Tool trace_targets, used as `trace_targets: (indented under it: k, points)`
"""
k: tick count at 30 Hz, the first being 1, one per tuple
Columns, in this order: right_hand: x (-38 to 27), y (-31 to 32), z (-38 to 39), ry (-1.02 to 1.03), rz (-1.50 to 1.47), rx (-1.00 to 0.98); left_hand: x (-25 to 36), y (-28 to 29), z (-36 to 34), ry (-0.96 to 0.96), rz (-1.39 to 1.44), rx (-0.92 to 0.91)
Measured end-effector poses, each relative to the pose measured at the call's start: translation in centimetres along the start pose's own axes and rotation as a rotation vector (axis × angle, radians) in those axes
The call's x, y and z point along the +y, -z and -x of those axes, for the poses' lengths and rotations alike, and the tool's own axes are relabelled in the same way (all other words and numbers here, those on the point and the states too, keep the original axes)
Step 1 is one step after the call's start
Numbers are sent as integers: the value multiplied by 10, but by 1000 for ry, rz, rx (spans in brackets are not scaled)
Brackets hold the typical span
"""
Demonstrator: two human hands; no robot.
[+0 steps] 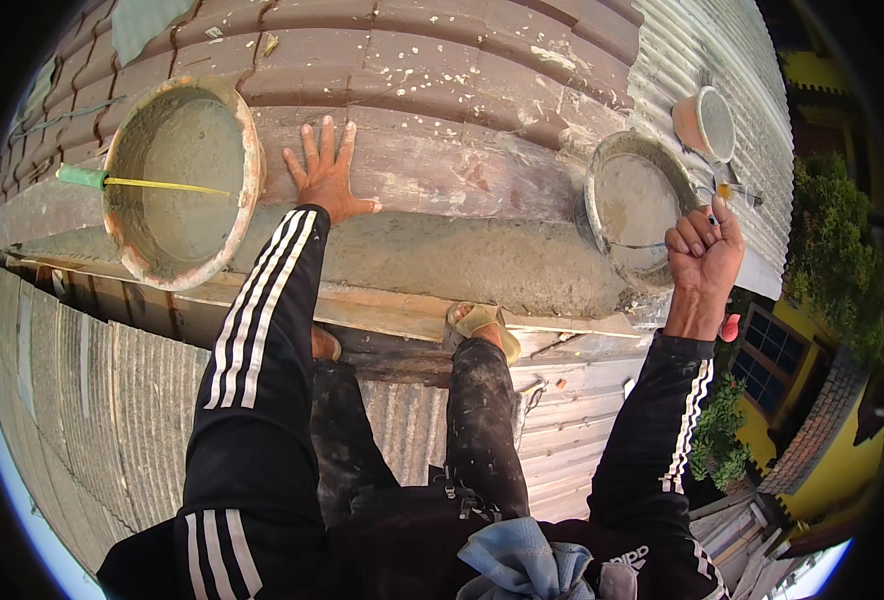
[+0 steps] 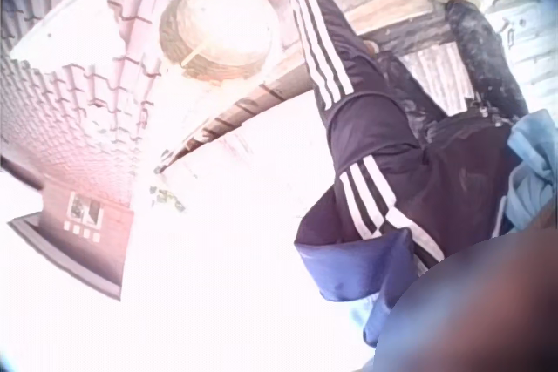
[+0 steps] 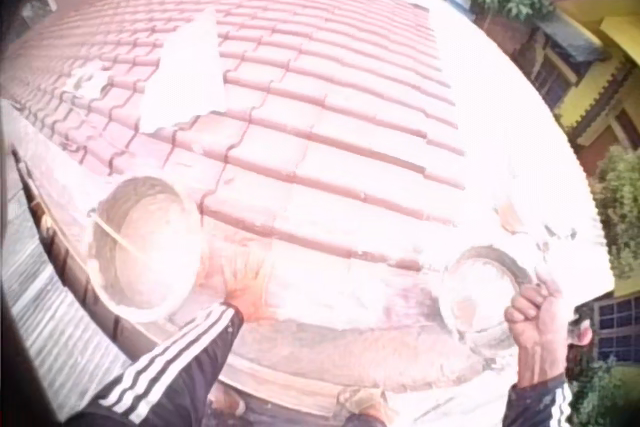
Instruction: The person scoops wet cement from a bucket with a trowel and spreads it along the roof ridge between corrugated and tiled sections. They repeatedly add and smooth the cement to form a continuous seal.
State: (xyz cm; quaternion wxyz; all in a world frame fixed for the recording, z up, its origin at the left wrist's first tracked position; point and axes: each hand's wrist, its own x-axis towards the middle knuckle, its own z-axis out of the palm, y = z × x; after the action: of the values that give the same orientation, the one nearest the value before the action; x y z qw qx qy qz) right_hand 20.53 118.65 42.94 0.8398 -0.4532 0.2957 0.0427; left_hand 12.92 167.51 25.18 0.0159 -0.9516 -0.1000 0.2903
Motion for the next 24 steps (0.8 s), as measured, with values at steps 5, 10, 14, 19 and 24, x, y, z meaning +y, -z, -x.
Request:
trace_targets:
  k: [5, 10, 14, 19, 24]
  points:
    - [-5, -68, 43, -92, -106, -202, -3, 4, 0, -11, 15, -44]
    - [25, -103, 110, -150, -124, -240, -4, 20, 7, -20, 36, -112]
    - [65, -126, 125, -202, -185, -311, -9, 20, 7, -38, 94, -88]
    - [119, -145, 141, -231, -236, -442, -24, 16, 15, -96, 193, -26]
    - [123, -160, 140, -299, -89, -477, -37, 4, 18, -162, 372, 29]
